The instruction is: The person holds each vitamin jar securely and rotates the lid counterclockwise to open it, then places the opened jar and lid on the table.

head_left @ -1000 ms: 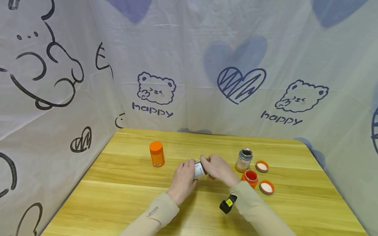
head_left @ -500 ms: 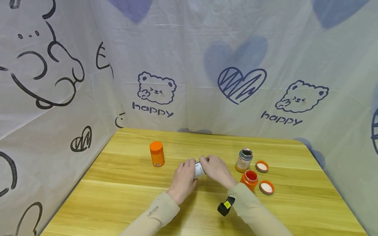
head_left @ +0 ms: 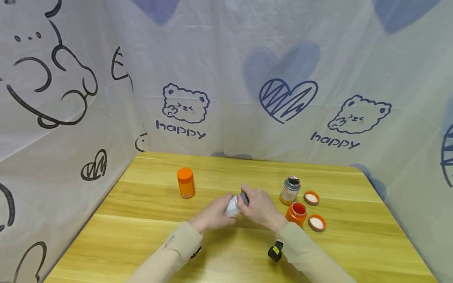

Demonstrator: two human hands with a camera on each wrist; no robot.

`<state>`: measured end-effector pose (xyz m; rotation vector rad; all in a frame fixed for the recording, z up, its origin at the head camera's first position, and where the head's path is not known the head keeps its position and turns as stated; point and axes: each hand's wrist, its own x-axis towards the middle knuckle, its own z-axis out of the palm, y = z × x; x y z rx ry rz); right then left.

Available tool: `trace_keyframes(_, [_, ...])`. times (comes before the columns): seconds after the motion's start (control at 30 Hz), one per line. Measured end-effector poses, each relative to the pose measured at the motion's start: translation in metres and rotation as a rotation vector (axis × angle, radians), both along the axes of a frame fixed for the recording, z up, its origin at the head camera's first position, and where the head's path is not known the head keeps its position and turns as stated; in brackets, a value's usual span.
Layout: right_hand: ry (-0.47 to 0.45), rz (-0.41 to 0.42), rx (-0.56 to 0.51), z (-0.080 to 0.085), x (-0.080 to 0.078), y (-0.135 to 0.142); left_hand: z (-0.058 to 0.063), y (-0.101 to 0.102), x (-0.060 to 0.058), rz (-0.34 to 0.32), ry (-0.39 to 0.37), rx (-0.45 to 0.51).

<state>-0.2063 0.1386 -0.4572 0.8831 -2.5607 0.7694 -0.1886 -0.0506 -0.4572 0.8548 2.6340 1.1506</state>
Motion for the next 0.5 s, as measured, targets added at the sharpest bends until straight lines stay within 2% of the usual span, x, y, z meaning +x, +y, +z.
trace_keyframes(0.07, [0.064,0.046,0.001,-0.0012,-0.0011,0.0017,0.0037,-0.0041,-0.0026,-0.053,-0.05,0.001])
trace_keyframes(0.17, [0.09,0.081,-0.012,-0.0011,-0.0019,0.0029,0.0064,-0.0067,-0.0048,-0.088,-0.068,-0.008])
trace_keyframes(0.5, [0.103,0.095,0.025,0.0021,-0.0039,0.005,0.0043,-0.0034,-0.0046,-0.066,-0.078,0.0])
